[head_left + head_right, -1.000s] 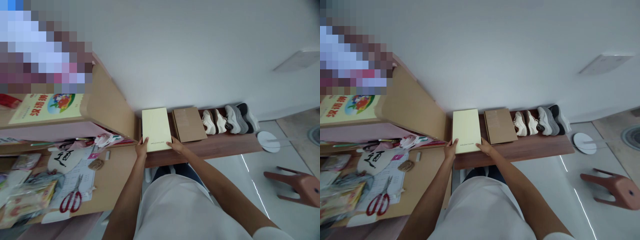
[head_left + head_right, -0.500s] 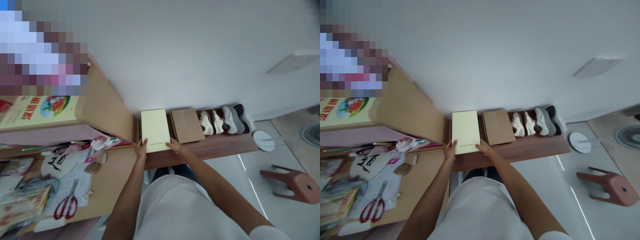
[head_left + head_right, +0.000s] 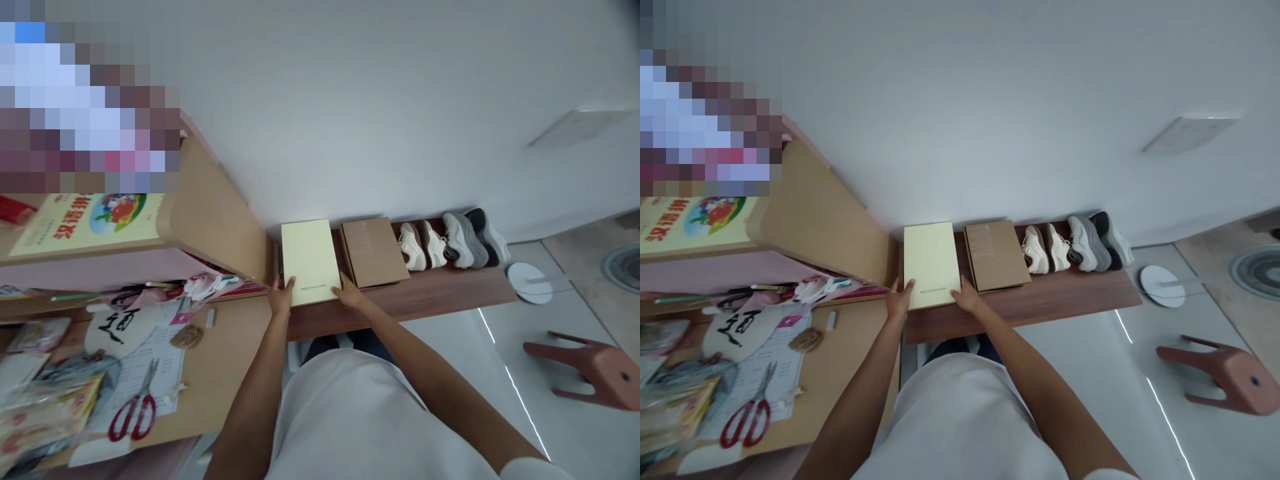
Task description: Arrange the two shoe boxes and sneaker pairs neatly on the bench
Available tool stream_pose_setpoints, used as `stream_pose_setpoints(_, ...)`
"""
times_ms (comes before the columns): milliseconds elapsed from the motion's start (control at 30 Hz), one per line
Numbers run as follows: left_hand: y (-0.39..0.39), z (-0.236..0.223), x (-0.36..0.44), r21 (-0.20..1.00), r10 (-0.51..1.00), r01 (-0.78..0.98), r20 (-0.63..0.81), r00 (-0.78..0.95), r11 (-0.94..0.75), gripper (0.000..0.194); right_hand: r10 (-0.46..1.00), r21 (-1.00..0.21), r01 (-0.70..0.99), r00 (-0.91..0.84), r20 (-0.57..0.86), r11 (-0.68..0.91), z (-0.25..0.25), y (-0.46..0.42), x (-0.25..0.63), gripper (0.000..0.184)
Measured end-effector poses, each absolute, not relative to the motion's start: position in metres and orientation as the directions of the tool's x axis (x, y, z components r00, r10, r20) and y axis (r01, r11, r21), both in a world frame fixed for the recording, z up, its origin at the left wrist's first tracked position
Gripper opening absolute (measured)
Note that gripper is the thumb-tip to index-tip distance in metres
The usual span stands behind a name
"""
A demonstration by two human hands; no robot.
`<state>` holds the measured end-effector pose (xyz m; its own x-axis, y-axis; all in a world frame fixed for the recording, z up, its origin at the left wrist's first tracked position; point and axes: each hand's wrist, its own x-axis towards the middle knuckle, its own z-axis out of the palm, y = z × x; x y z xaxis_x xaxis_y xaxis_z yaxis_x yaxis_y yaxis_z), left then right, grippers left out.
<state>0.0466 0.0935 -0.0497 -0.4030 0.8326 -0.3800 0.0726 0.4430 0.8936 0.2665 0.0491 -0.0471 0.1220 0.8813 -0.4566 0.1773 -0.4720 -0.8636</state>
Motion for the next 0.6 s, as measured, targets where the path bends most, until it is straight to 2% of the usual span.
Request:
stream_pose_setpoints(100,0.097,-0.030,0.048,0.912,0.874,0.230,-0.217,-0.434,0.340,0.070,0.878,-0.867,0.148,0.144,-0.456,-0.475,-0.043,0.043,0.284,0.082)
stream_pose_setpoints(233,0.094,0.000,0.076,0.931,0.935,0.318,-0.061,-0.349,0.179,0.067,0.886,-0.898,0.026,0.178,-0.428,-0.439,-0.030,0.043,0.327,0.076)
stream_pose_setpoints(400,0.083,0.009,0.140,0.962,0.975,0.221,-0.123,-0.187,0.164,0.064,0.873,-0.907,-0.003,0.271,-0.406,-0.421,-0.016,0.052,0.386,0.067)
stream_pose_setpoints(600,0.079,-0.009,0.200,0.954,0.952,0.121,-0.253,-0.170,0.275,0.062,0.908,-0.935,0.090,0.285,-0.307,-0.344,-0.017,0.053,0.432,0.061)
